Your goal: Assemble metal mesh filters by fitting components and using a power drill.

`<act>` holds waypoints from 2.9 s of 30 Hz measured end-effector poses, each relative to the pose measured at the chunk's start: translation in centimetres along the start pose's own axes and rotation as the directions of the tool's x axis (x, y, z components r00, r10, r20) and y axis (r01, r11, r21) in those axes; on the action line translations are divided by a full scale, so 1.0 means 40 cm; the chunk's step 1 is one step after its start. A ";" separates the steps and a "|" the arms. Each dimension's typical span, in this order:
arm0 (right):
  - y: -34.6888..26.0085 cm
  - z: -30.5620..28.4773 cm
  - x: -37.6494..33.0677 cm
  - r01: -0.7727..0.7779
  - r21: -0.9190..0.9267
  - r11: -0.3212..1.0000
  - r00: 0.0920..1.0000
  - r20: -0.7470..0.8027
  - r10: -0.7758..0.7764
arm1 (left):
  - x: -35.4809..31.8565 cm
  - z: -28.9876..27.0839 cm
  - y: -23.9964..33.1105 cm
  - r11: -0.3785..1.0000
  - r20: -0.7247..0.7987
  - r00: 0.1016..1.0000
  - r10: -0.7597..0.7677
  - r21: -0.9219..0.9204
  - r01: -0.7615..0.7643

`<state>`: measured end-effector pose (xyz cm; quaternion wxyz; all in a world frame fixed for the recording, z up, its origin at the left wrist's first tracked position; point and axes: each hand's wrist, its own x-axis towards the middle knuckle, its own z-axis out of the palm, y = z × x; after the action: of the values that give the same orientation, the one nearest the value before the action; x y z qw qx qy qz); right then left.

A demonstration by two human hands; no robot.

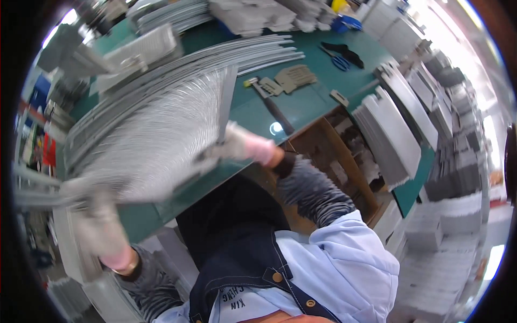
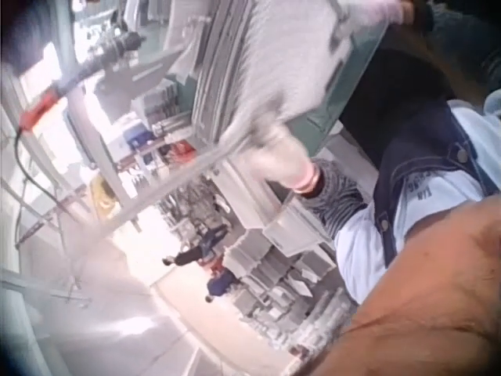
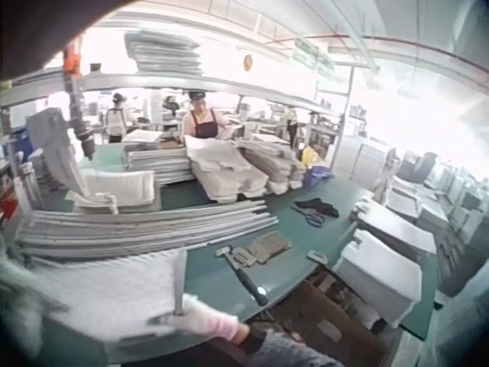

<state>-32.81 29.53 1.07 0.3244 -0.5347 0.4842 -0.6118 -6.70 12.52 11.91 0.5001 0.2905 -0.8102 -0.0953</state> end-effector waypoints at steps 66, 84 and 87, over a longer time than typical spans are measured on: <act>-0.142 0.244 -0.030 0.079 -0.253 0.964 0.771 -0.598 -0.220 | 0.106 0.099 0.056 0.870 0.942 0.161 0.295 -0.334 0.362; 0.213 0.072 -0.020 0.281 0.755 0.593 0.879 -0.450 0.156 | -0.457 -0.120 -0.275 0.956 0.922 0.386 -0.009 -0.106 0.274; 0.197 0.072 0.064 0.009 0.603 0.797 0.767 -0.516 0.382 | -0.506 -0.095 -0.225 0.707 0.957 0.241 -0.164 -0.056 0.705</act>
<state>-31.52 23.95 -5.59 0.3564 -0.1292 0.4088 -0.8302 6.65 17.18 -5.54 -0.0217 0.2763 -0.7690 -0.5761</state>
